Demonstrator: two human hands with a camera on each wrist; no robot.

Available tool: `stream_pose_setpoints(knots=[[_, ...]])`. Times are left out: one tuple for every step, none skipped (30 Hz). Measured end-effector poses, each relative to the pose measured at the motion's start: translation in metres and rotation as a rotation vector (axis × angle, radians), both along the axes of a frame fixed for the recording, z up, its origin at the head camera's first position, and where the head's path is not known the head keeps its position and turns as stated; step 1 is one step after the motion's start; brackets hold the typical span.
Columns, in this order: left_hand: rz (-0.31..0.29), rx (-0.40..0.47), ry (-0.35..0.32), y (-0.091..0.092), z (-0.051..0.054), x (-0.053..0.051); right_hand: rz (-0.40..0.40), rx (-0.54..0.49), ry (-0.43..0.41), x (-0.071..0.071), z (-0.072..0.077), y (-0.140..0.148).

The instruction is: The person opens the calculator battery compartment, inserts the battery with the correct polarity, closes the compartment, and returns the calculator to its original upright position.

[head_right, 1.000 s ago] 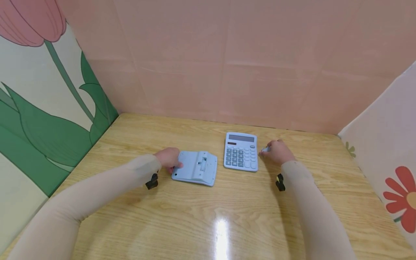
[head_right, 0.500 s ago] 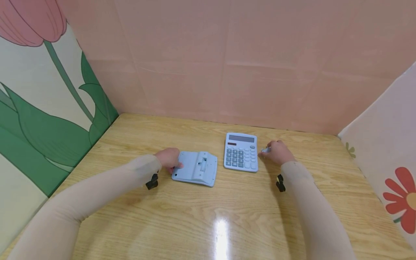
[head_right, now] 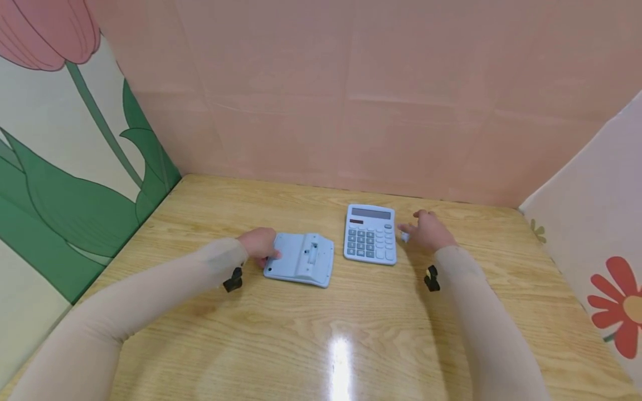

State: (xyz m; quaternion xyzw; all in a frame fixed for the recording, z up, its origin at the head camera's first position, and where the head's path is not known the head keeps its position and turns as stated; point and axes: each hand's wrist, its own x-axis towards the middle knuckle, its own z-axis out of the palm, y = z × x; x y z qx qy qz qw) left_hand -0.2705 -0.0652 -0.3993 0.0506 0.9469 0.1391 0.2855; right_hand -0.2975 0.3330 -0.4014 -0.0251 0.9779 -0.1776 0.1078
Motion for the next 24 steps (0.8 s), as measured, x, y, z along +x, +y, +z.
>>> stream_pose_setpoints(knots=[[0.0,0.0,-0.002,0.0,0.001,0.001,-0.006,-0.016,0.011,0.002,0.005,-0.003],[0.003,0.001,-0.005,0.0,0.001,0.001,-0.017,-0.031,0.026,0.004,0.01,-0.006],[0.004,0.001,-0.006,0.0,0.002,0.002,-0.026,-0.045,0.039,0.005,0.015,-0.011],[0.007,0.001,-0.007,0.0,0.003,0.002,-0.032,-0.056,0.057,0.007,0.02,-0.017],[0.007,0.0,-0.005,0.0,0.003,0.002,-0.034,-0.067,0.069,0.009,0.025,-0.023],[0.008,0.0,-0.002,0.001,0.003,0.003,-0.031,-0.08,0.076,0.01,0.029,-0.031],[0.012,0.0,-0.002,0.001,0.003,0.002,-0.027,-0.092,0.079,0.012,0.034,-0.039],[0.011,0.0,-0.001,0.001,0.003,0.002,-0.018,-0.106,0.082,0.013,0.037,-0.048],[0.008,0.001,0.002,0.001,0.003,0.002,-0.006,-0.118,0.082,0.015,0.04,-0.057],[0.006,0.003,0.004,0.001,0.002,0.003,0.012,-0.133,0.085,0.017,0.041,-0.066],[0.002,0.005,0.006,0.0,0.002,0.003,0.037,-0.149,0.084,0.019,0.043,-0.075],[-0.002,0.007,0.008,0.0,0.002,0.003,0.061,-0.165,0.085,0.021,0.043,-0.084],[-0.01,0.008,0.01,0.0,0.002,0.003,0.089,-0.178,0.089,0.023,0.042,-0.093],[-0.015,0.009,0.012,0.0,0.002,0.003,0.121,-0.19,0.095,0.026,0.041,-0.102],[-0.021,0.01,0.014,0.0,0.002,0.004,0.15,-0.198,0.098,0.028,0.04,-0.11],[-0.027,0.012,0.016,0.0,0.002,0.004,0.182,-0.207,0.102,0.03,0.038,-0.117],[-0.029,0.013,0.018,0.0,0.002,0.004,0.208,-0.211,0.096,0.032,0.036,-0.125],[-0.032,0.014,0.021,0.0,0.002,0.004,0.234,-0.215,0.087,0.034,0.034,-0.132],[-0.032,0.016,0.022,0.0,0.002,0.004,0.256,-0.218,0.075,0.035,0.032,-0.138],[-0.033,0.017,0.024,0.0,0.002,0.004,0.27,-0.22,0.057,0.037,0.03,-0.143],[-0.034,0.018,0.024,0.0,0.002,0.004,0.285,-0.218,0.037,0.038,0.028,-0.148],[-0.035,0.018,0.024,0.001,0.002,0.004,0.302,-0.21,0.021,0.038,0.026,-0.152],[-0.035,0.018,0.024,0.001,0.002,0.004,0.312,-0.208,-0.002,0.038,0.024,-0.155],[-0.038,0.016,0.028,0.001,0.002,0.004,0.33,-0.204,-0.02,0.038,0.023,-0.158]])
